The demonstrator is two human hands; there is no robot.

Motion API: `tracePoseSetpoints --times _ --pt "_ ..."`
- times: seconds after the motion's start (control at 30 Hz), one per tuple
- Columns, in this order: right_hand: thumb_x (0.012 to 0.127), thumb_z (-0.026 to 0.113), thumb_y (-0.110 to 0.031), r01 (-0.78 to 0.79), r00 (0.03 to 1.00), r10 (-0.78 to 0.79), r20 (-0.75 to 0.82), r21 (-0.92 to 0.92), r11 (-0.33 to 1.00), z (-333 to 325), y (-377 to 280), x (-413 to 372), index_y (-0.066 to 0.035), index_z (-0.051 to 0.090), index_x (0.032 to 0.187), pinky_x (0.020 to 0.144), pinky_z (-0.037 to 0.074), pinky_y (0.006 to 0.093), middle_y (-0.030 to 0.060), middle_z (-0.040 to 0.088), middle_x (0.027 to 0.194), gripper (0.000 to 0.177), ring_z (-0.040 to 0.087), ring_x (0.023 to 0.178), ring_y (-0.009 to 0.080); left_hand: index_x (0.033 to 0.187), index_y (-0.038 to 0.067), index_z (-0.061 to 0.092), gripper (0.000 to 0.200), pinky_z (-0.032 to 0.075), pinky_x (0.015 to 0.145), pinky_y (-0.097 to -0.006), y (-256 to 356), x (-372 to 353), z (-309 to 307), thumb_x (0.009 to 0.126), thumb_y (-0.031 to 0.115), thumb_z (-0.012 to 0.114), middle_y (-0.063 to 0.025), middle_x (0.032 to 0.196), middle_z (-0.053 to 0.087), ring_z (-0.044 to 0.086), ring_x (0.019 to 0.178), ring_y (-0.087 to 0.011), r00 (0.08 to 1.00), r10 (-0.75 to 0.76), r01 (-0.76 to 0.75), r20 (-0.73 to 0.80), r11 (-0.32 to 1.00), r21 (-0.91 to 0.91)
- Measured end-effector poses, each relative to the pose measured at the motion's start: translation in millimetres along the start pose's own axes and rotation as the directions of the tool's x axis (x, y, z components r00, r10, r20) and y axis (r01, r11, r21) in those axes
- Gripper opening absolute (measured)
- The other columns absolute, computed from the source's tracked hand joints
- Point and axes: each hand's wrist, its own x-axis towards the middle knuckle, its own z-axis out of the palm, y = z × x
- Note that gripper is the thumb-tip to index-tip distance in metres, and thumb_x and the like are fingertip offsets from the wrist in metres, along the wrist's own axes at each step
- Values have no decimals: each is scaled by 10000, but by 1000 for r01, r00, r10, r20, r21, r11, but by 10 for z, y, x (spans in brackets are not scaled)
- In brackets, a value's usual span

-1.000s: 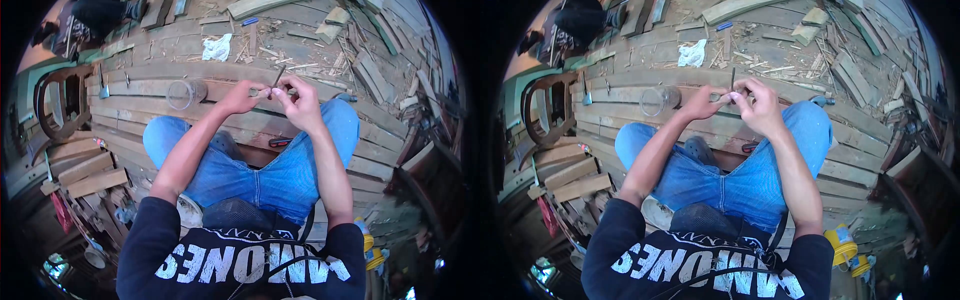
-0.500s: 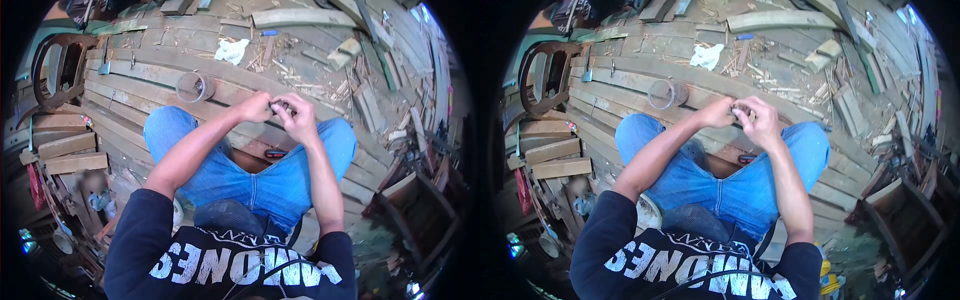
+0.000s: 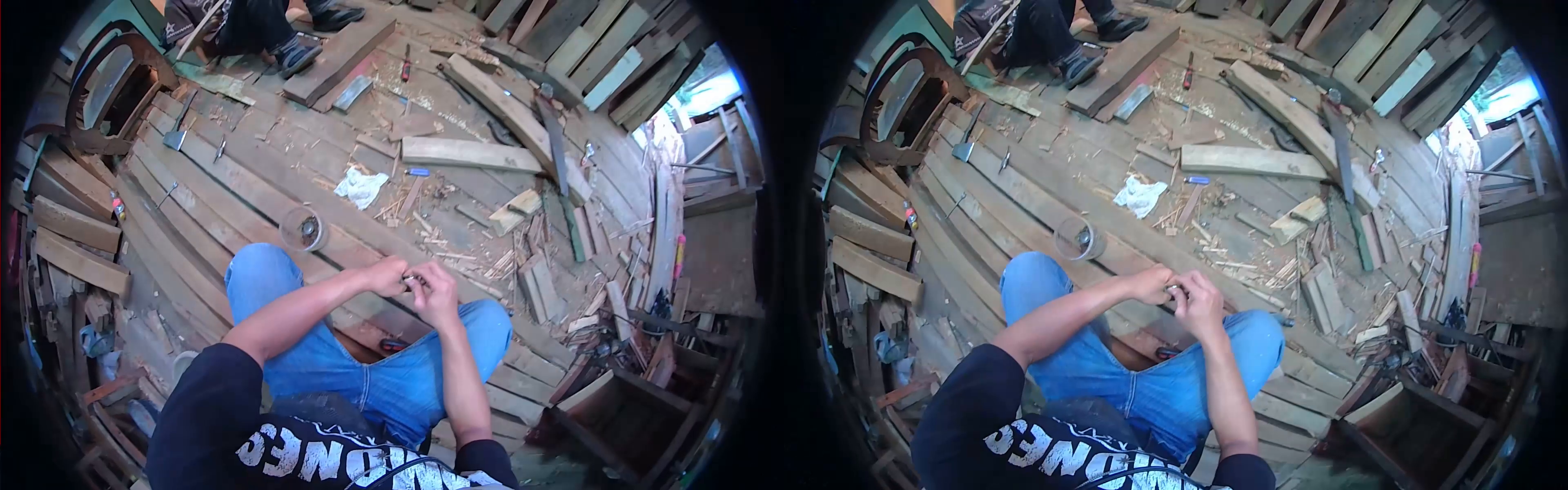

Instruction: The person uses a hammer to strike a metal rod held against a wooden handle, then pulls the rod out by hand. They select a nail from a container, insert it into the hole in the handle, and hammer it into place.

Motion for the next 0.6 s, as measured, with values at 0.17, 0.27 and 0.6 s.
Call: tracePoseSetpoints --times 0.17,0.27,0.6 --pt "710 661 40 -53 999 52 10 35 998 -26 -7 -43 -22 665 846 644 502 329 113 632 794 150 633 709 257 928 46 644 377 491 798 -429 341 -27 -382 676 299 767 -170 969 660 619 937 -371 982 -108 89 157 989 120" --pt "711 674 11 -65 998 66 -23 53 996 6 -18 -44 -40 673 861 651 504 342 112 641 824 159 639 728 268 993 59 674 419 494 832 -403 873 -281 -809 691 324 793 -141 1046 664 626 980 -336 999 -13 13 47 1000 -12" --pt "773 657 -75 -44 999 45 -22 44 998 40 23 -72 -48 657 948 642 495 392 112 617 857 178 620 742 303 916 41 726 149 536 751 -312 1151 -337 -891 772 79 723 -101 935 708 687 822 -231 962 194 -193 -193 981 25"
